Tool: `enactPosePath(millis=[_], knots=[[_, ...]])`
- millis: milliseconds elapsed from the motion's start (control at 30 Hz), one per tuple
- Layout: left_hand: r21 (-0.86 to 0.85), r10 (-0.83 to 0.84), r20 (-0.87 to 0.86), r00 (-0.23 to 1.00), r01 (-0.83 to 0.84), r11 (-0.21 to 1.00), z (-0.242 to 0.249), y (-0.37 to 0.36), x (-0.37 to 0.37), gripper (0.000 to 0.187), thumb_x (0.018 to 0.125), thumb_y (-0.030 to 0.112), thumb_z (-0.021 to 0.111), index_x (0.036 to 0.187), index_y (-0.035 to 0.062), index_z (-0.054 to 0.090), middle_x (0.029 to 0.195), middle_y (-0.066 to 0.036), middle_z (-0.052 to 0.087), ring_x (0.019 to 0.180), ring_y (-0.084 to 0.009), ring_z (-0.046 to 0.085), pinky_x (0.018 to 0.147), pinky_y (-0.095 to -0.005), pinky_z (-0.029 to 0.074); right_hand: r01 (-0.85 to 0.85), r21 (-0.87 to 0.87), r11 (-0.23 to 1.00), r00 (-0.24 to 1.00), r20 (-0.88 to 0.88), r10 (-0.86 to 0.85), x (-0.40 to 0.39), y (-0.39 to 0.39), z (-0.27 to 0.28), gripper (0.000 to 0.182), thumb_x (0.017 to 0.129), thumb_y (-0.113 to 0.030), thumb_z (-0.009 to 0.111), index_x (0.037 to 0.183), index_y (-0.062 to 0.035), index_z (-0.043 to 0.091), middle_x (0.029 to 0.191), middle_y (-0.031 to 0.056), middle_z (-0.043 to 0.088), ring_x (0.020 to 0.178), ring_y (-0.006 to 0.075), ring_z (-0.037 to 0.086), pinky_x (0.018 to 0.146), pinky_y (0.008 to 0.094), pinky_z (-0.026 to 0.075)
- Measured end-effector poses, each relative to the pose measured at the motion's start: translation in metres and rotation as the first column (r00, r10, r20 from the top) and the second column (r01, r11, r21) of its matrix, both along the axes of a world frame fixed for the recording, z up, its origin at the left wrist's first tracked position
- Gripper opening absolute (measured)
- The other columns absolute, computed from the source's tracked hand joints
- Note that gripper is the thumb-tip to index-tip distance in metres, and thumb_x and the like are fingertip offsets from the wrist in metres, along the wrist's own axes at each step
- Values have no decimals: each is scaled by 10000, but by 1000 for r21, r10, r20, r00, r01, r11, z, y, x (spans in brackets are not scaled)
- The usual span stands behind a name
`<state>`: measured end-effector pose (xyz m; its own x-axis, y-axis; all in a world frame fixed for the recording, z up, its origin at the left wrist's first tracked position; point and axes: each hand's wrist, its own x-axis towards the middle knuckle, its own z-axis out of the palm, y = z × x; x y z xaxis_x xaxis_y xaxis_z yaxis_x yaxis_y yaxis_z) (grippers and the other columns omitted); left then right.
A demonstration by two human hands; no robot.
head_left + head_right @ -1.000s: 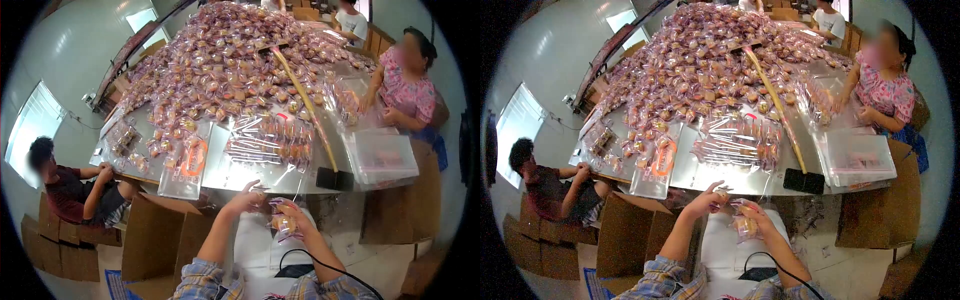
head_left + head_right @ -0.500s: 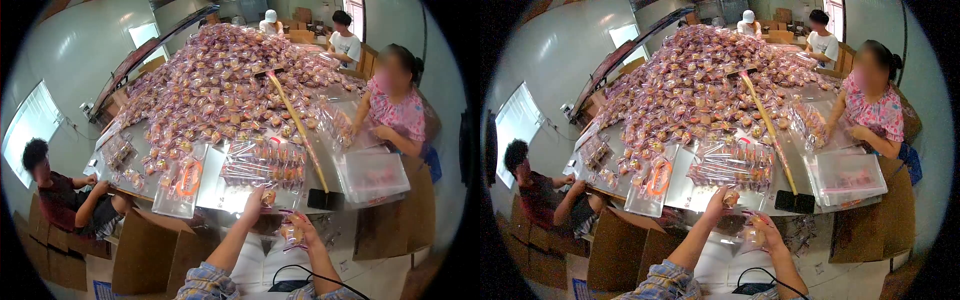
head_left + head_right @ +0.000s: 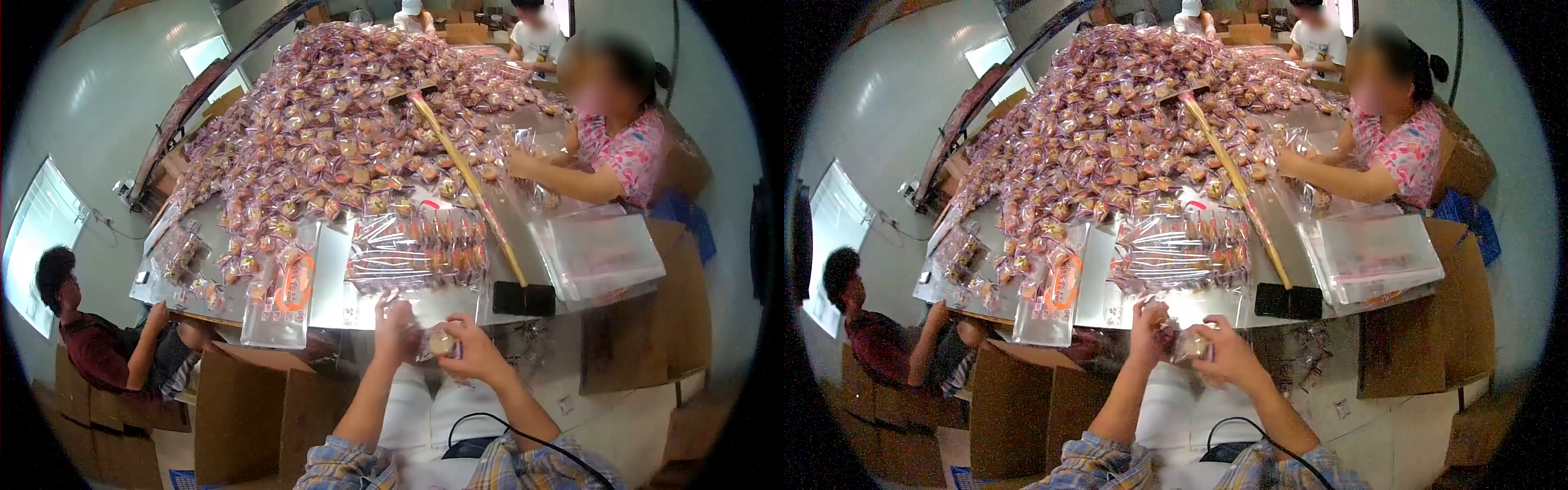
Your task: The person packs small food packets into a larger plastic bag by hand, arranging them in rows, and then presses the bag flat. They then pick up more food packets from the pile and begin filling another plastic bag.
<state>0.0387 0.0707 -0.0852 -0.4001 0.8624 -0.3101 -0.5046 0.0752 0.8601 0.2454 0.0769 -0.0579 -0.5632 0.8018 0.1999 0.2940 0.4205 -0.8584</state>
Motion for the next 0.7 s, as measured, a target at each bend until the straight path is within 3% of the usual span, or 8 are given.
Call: enactPosePath(millis=[67, 100, 200, 300, 433, 567, 600, 700], knots=[[6, -9, 101, 995, 9, 1000, 3, -1, -14, 443, 1047, 308, 603, 1436, 137, 477, 1036, -44, 641, 898, -170, 633, 712, -363, 554, -99, 1, 995, 991, 94, 99, -9, -5, 7, 614, 745, -260, 852, 1318, -135, 674, 1337, 183, 560, 1165, 404, 641, 993, 453, 539], [-74, -11, 66, 998, 16, 997, 13, -1, -14, 425, 1057, 428, 546, 1421, 210, 523, 1153, -52, 655, 918, -156, 632, 678, -340, 524, -108, 2, 994, 989, 103, 107, -14, -7, 10, 613, 743, -255, 848, 1318, -135, 674, 1341, 178, 559, 1163, 401, 642, 993, 452, 539], [61, -135, 35, 990, 133, 989, 5, 1, -32, 400, 1070, 389, 523, 1387, 147, 546, 1003, -26, 696, 745, -133, 641, 547, -301, 525, -131, 0, 991, 989, 76, 131, -22, -7, 9, 594, 741, -242, 833, 1304, -128, 681, 1302, 164, 571, 1139, 384, 650, 978, 441, 542], [86, -150, -69, 986, 156, 984, 8, 4, -38, 404, 1065, 384, 530, 1386, 139, 548, 1020, -37, 696, 760, -129, 644, 545, -292, 521, -74, -67, 995, 997, -5, 74, -26, 6, -10, 594, 733, -254, 835, 1286, -100, 683, 1237, 172, 579, 1105, 378, 653, 968, 429, 542], [71, -127, 34, 991, 124, 990, 34, 3, -35, 421, 1041, 392, 553, 1378, 140, 541, 1039, -46, 699, 812, -141, 663, 553, -334, 541, 198, -89, 976, 980, -2, -199, -37, 21, -30, 621, 727, -293, 843, 1279, -63, 675, 1206, 224, 568, 1107, 403, 635, 990, 428, 529], [126, -45, -200, 979, 71, 990, 12, -8, -30, 542, 1008, 231, 625, 1501, 113, 431, 1114, -55, 665, 910, -148, 652, 762, -291, 565, 312, 120, 943, 948, 30, -317, -45, 33, -37, 641, 731, -282, 833, 1303, -49, 661, 1303, 269, 540, 1166, 432, 615, 1014, 449, 515], [169, -13, -185, 983, 45, 984, 5, -12, -30, 744, 945, 114, 715, 1567, 99, 307, 1136, -78, 645, 943, -158, 642, 841, -293, 558, 331, 191, 924, 943, -21, -333, -49, 45, -57, 641, 738, -285, 831, 1310, -53, 659, 1321, 267, 537, 1178, 444, 608, 1019, 456, 509], [155, 18, -492, 870, 67, 986, -24, -15, -38, 986, 852, 104, 816, 1594, 52, 169, 1245, -158, 604, 1053, -209, 641, 850, -336, 572, 345, -48, 938, 934, -83, -347, -66, 48, -42, 626, 748, -243, 836, 1308, -38, 649, 1277, 244, 578, 1190, 405, 596, 1041, 442, 481]])
